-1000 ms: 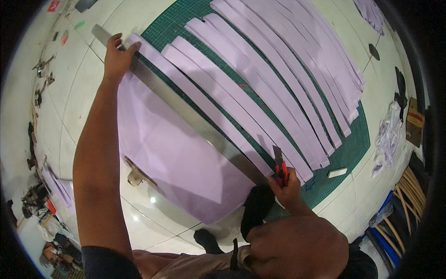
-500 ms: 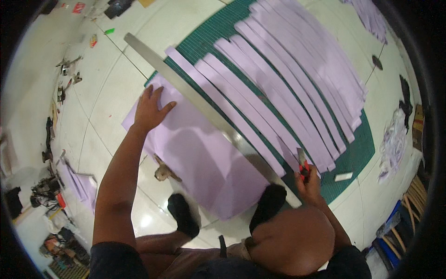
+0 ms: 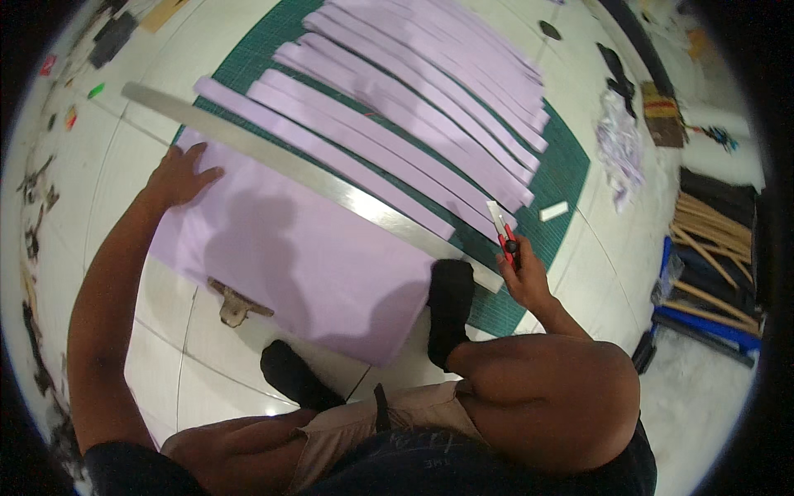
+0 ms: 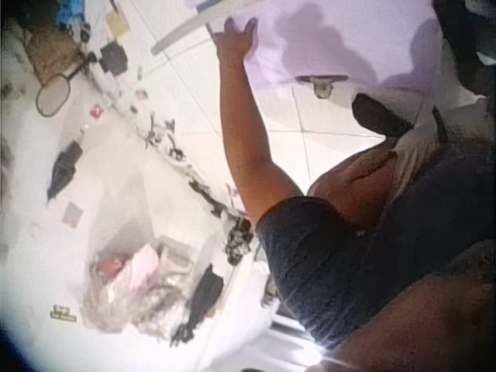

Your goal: The person cuts strips from a sheet of purple fabric by hand using a metal ruler and shears.

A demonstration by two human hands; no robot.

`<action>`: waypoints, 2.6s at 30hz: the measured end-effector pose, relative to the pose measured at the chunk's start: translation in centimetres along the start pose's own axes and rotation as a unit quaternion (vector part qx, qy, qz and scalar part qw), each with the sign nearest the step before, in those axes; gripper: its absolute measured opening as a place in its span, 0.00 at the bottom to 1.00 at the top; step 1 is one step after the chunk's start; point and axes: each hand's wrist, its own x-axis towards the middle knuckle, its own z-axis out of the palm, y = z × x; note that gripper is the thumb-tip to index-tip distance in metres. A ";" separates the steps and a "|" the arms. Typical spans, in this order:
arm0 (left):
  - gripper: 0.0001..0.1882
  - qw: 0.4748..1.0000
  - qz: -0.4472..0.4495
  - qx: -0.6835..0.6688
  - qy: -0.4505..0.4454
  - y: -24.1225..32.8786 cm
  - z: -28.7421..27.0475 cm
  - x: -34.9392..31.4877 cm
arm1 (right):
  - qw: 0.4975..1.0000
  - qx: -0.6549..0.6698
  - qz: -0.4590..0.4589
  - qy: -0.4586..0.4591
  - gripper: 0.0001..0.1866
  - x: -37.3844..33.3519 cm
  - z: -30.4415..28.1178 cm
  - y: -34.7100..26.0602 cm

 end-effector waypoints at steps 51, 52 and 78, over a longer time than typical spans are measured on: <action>0.46 0.979 0.127 -0.067 0.147 -1.8 4.0 0.7 | 0.994 0.038 0.068 0.076 0.23 -5.4 6.7 3.4; 0.46 0.979 0.119 -0.066 0.154 -2.0 4.6 0.7 | 0.995 0.042 0.065 0.063 0.26 -4.4 7.0 3.2; 0.40 0.966 0.104 -0.135 0.193 0.2 3.9 -1.1 | 0.978 0.189 0.070 0.045 0.36 -5.1 7.4 4.6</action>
